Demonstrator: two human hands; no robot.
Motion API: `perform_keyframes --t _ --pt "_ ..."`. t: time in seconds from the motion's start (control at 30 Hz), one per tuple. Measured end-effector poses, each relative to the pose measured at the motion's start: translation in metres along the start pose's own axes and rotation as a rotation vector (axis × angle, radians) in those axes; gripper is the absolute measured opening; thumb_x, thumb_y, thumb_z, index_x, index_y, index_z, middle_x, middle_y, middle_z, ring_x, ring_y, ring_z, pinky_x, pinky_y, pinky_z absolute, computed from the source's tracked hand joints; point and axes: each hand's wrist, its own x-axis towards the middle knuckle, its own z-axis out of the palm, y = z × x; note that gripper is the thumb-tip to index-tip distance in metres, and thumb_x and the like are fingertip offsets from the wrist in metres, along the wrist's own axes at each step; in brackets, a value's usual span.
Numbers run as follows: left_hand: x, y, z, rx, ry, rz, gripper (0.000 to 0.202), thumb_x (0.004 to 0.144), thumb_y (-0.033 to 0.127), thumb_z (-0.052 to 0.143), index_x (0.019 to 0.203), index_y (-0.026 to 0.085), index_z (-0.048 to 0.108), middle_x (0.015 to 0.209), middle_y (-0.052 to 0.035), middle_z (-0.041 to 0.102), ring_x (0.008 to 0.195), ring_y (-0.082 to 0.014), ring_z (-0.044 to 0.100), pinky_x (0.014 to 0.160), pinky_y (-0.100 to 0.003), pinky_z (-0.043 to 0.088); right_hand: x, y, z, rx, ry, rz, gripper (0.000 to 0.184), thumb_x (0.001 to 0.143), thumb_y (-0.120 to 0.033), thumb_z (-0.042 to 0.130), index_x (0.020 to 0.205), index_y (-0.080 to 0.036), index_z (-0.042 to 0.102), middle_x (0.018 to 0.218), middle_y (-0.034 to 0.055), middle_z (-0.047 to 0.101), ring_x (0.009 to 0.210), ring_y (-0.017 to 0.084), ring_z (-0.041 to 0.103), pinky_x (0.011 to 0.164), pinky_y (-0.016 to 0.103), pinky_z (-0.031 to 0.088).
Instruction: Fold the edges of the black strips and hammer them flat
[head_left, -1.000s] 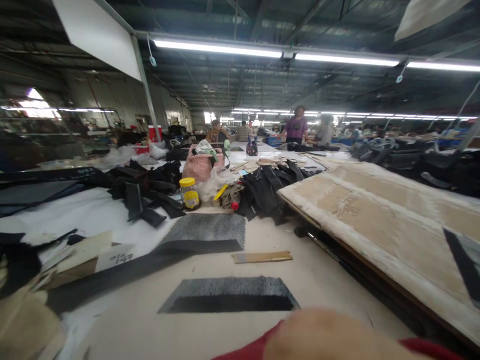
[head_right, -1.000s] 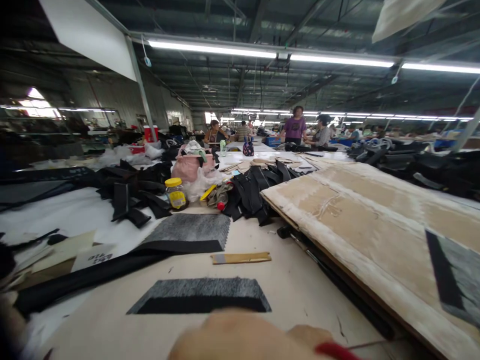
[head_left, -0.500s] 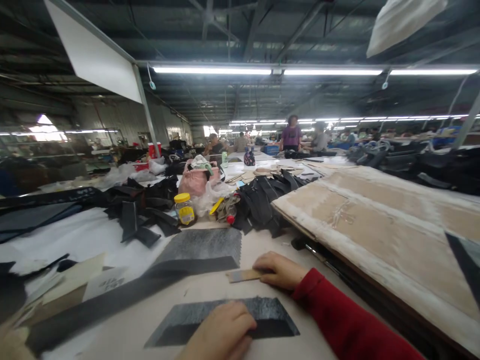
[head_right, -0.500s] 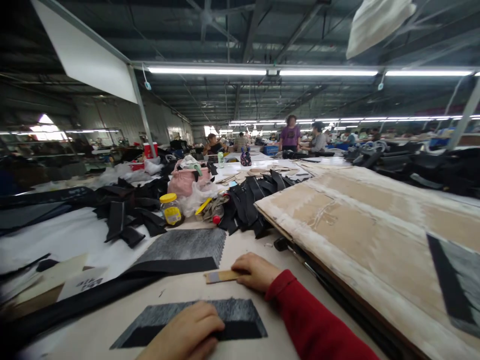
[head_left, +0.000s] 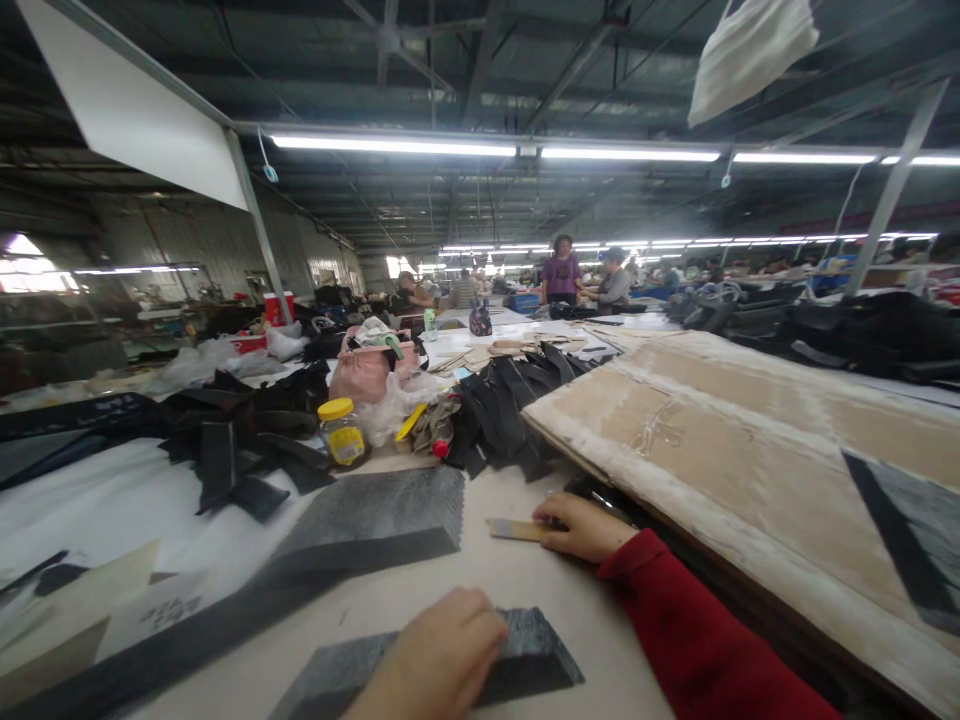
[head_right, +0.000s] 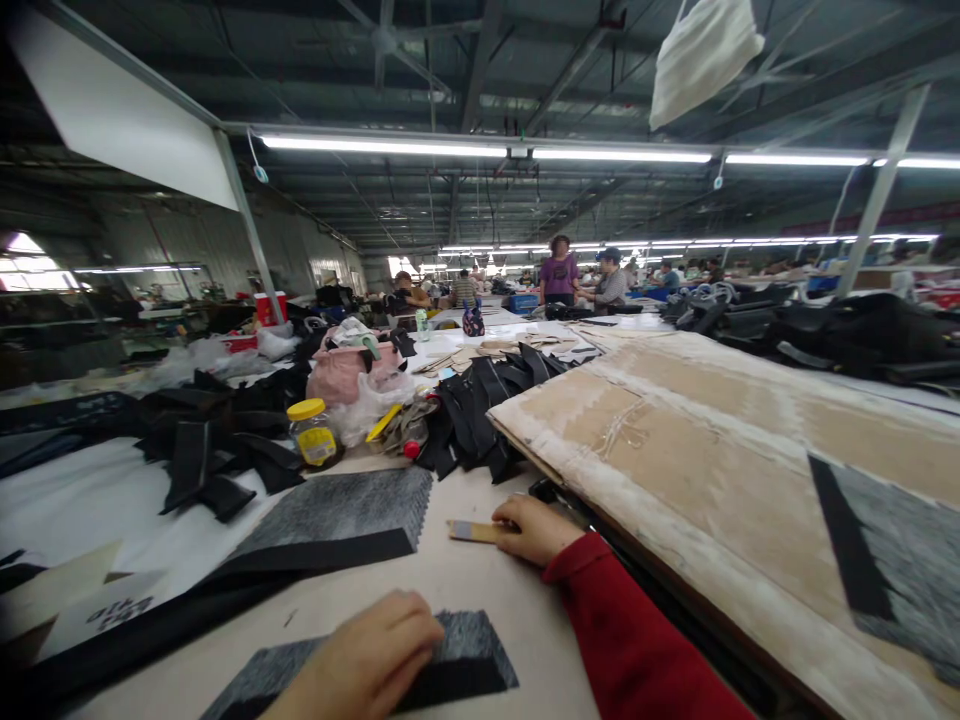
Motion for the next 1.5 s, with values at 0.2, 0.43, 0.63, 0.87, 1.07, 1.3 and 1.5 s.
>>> perform_keyframes --t 0.2,0.43,0.63,0.87,1.07,1.3,1.5 --pt "0.011 -0.050 -0.040 0.305 -0.171 -0.312 0.049 0.073 -0.004 0.037 0.116 0.013 0.054 0.116 -0.0119 0.054 0.104 -0.0255 0.051 0.088 -0.039 0.041 0.002 -0.009 0.003 0.022 0.081 -0.004 0.030 0.081 -0.027 0.051 0.104 -0.013 0.063 0.104 0.0115 0.061 0.097 0.021 0.054 0.086 0.030 0.040" --pt "0.011 -0.064 -0.036 0.367 -0.173 -0.350 0.049 0.076 -0.004 0.033 0.116 0.015 0.054 0.107 -0.0131 0.058 0.096 -0.0253 0.055 0.080 -0.039 0.044 0.004 -0.009 0.008 0.023 0.081 -0.034 0.024 0.080 -0.024 0.051 0.097 -0.014 0.065 0.095 0.0100 0.062 0.089 0.019 0.055 0.081 0.028 0.041" --pt "0.008 -0.082 -0.026 0.307 -0.096 -0.363 0.045 0.080 -0.001 0.030 0.114 0.017 0.055 0.107 -0.0092 0.059 0.099 -0.0219 0.054 0.084 -0.034 0.042 0.005 -0.009 0.007 0.038 0.096 -0.044 0.024 0.081 -0.023 0.049 0.097 -0.014 0.065 0.095 0.0100 0.063 0.089 0.019 0.056 0.081 0.029 0.041" --pt "0.007 -0.104 -0.011 0.225 -0.002 -0.404 0.029 0.088 0.014 0.031 0.089 0.018 0.060 0.093 -0.0064 0.059 0.090 -0.0195 0.055 0.079 -0.030 0.042 0.007 -0.011 0.009 0.082 0.144 -0.024 0.026 0.084 -0.025 0.047 0.099 -0.012 0.064 0.095 0.0103 0.064 0.087 0.017 0.057 0.078 0.026 0.043" --pt "0.007 -0.102 -0.009 0.187 0.018 -0.417 0.028 0.089 0.017 0.029 0.087 0.017 0.057 0.091 -0.0068 0.058 0.089 -0.0186 0.054 0.078 -0.029 0.041 0.020 -0.057 0.006 0.018 0.040 -0.226 0.027 0.085 -0.023 0.045 0.103 -0.015 0.064 0.101 0.0086 0.065 0.094 0.017 0.058 0.085 0.027 0.041" --pt "0.005 -0.102 -0.006 0.156 0.025 -0.413 0.027 0.087 0.014 0.031 0.089 0.016 0.057 0.093 -0.0069 0.058 0.091 -0.0188 0.054 0.080 -0.029 0.040 0.066 -0.131 0.035 -0.366 -0.154 -0.412 0.021 0.083 -0.019 0.045 0.091 -0.015 0.064 0.097 0.0078 0.066 0.088 0.019 0.061 0.075 0.028 0.047" --pt "0.004 -0.104 -0.004 0.186 0.037 -0.414 0.028 0.088 0.015 0.029 0.090 0.016 0.057 0.093 -0.0076 0.060 0.091 -0.0200 0.055 0.081 -0.031 0.041 0.075 -0.143 0.061 -0.509 -0.089 -0.202 0.023 0.082 -0.010 0.041 0.089 -0.005 0.062 0.087 0.0175 0.065 0.080 0.026 0.063 0.062 0.036 0.049"
